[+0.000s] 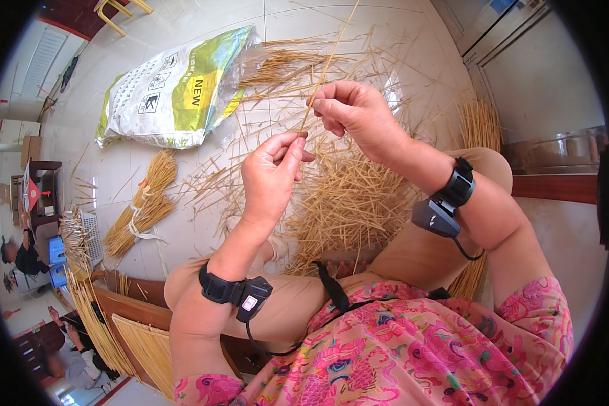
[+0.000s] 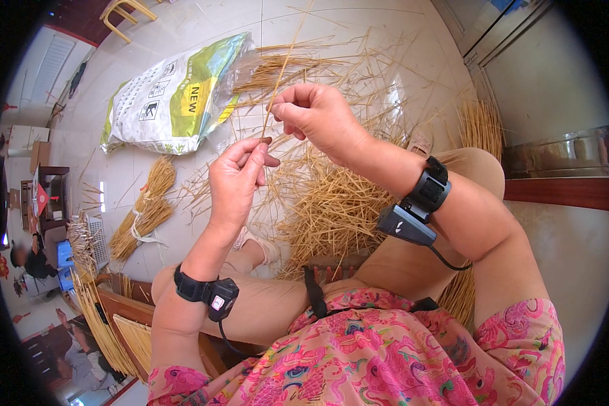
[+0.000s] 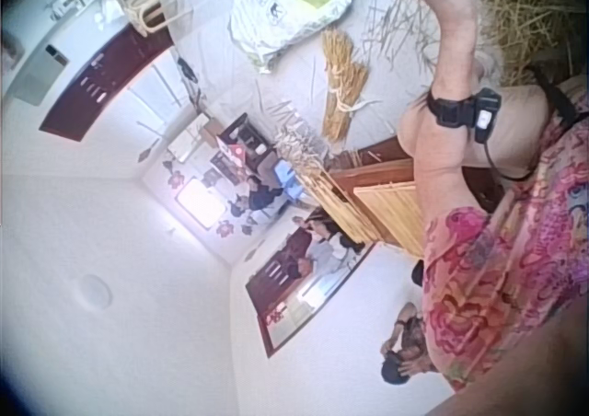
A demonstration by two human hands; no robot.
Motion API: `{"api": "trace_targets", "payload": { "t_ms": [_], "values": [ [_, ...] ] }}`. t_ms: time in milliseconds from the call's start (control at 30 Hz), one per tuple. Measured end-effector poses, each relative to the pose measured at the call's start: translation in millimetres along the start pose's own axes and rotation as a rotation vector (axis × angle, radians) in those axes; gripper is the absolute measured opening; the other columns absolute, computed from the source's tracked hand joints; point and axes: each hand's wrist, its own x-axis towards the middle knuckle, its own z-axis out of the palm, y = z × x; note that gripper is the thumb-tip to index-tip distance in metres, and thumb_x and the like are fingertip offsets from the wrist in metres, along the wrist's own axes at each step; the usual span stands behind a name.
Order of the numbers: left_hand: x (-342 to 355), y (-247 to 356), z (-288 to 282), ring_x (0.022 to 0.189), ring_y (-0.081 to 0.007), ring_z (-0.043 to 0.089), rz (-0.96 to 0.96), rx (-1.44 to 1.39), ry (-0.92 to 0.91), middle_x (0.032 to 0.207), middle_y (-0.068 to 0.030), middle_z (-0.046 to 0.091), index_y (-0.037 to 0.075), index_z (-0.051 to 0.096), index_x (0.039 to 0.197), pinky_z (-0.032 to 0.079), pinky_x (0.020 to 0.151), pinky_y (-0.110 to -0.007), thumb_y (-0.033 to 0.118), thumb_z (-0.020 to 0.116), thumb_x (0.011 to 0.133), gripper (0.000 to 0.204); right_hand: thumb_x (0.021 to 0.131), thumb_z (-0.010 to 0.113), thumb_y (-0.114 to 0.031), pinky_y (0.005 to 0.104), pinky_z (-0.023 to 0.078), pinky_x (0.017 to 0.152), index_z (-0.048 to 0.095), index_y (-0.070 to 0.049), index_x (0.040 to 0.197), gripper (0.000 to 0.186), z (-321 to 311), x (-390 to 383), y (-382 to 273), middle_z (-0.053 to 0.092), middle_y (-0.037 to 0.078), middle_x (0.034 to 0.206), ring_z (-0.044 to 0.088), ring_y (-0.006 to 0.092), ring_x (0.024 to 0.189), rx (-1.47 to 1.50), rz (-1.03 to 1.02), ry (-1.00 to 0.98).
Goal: The person is weaving or braiding individual stalks of dried straw together to create a flat mat or decorative piece.
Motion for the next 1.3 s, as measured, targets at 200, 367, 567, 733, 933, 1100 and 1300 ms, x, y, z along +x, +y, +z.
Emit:
{"api": "trace_targets", "payload": {
  "t_ms": [200, 367, 567, 733, 933, 1100, 1300],
  "values": [
    [0.1, -1.4, -0.9, 0.051, -0.0012, 0.041, -0.012, 0.007, 0.003, 0.073, -0.0068, 0.065, -0.002, 0.061, 0.099, 0.032, 0.044, -0.016, 0.014, 0.056, 0.088, 0.019, 0.082, 0.062, -0.013, 0.0192, 0.040, 0.050, 0.060, -0.001, 0.085, 0.012, -2.3, 1.6, 2.2, 0.057, 0.001, 0.070, 0.050, 0.0053, 0.057, 0.026, 0.013, -0.012],
    [-0.5, -2.0, -0.3, 0.051, -0.0014, 0.043, 0.008, 0.041, 0.019, 0.074, -0.0076, 0.066, -0.002, 0.061, 0.097, 0.034, 0.045, -0.016, 0.012, 0.056, 0.088, 0.018, 0.082, 0.061, -0.011, 0.0191, 0.040, 0.050, 0.059, -0.001, 0.084, 0.010, -2.4, 1.1, 2.4, 0.056, 0.000, 0.069, 0.050, 0.0048, 0.058, 0.021, 0.007, -0.023],
    [-0.9, -1.9, -0.2, 0.050, -0.0012, 0.043, 0.006, -0.043, -0.038, 0.076, -0.0080, 0.066, -0.002, 0.061, 0.097, 0.033, 0.044, -0.015, 0.013, 0.056, 0.088, 0.019, 0.080, 0.057, -0.007, 0.0191, 0.039, 0.050, 0.057, -0.002, 0.081, 0.005, -3.4, 1.7, 5.0, 0.054, -0.001, 0.067, 0.048, 0.0051, 0.057, 0.011, -0.005, -0.066],
    [0.2, -3.1, -1.8, 0.050, -0.0009, 0.042, -0.014, -0.110, -0.037, 0.076, -0.0078, 0.066, -0.001, 0.061, 0.098, 0.032, 0.044, -0.015, 0.014, 0.056, 0.089, 0.019, 0.081, 0.059, -0.008, 0.0190, 0.038, 0.049, 0.057, -0.002, 0.081, 0.006, -1.1, -0.6, 5.6, 0.055, 0.000, 0.066, 0.048, 0.0054, 0.056, 0.052, 0.037, -0.057],
    [-0.6, -3.4, -0.7, 0.050, -0.0009, 0.042, -0.002, -0.046, -0.023, 0.076, -0.0081, 0.066, -0.001, 0.061, 0.096, 0.031, 0.043, -0.015, 0.015, 0.056, 0.088, 0.018, 0.083, 0.061, -0.012, 0.0184, 0.039, 0.049, 0.059, -0.001, 0.084, 0.011, -1.0, -1.3, -3.4, 0.058, 0.001, 0.068, 0.049, 0.0053, 0.056, -0.011, -0.012, -0.010],
    [-0.7, -1.8, 0.4, 0.050, -0.0010, 0.042, -0.011, -0.033, -0.014, 0.077, -0.0083, 0.066, -0.002, 0.060, 0.095, 0.032, 0.043, -0.015, 0.016, 0.056, 0.088, 0.019, 0.084, 0.058, -0.010, 0.0184, 0.040, 0.051, 0.059, -0.002, 0.083, 0.008, 0.0, -1.0, -1.7, 0.058, 0.002, 0.071, 0.050, 0.0054, 0.058, -0.002, -0.036, -0.015],
    [-0.6, -4.7, 0.0, 0.050, -0.0013, 0.042, -0.016, -0.057, -0.039, 0.077, -0.0090, 0.066, -0.002, 0.060, 0.096, 0.032, 0.044, -0.016, 0.016, 0.056, 0.088, 0.020, 0.084, 0.057, -0.010, 0.0200, 0.042, 0.052, 0.059, -0.002, 0.082, 0.009, -1.9, 0.1, 0.7, 0.059, 0.003, 0.070, 0.050, 0.0064, 0.058, 0.050, -0.052, -0.044]
  ]
}}
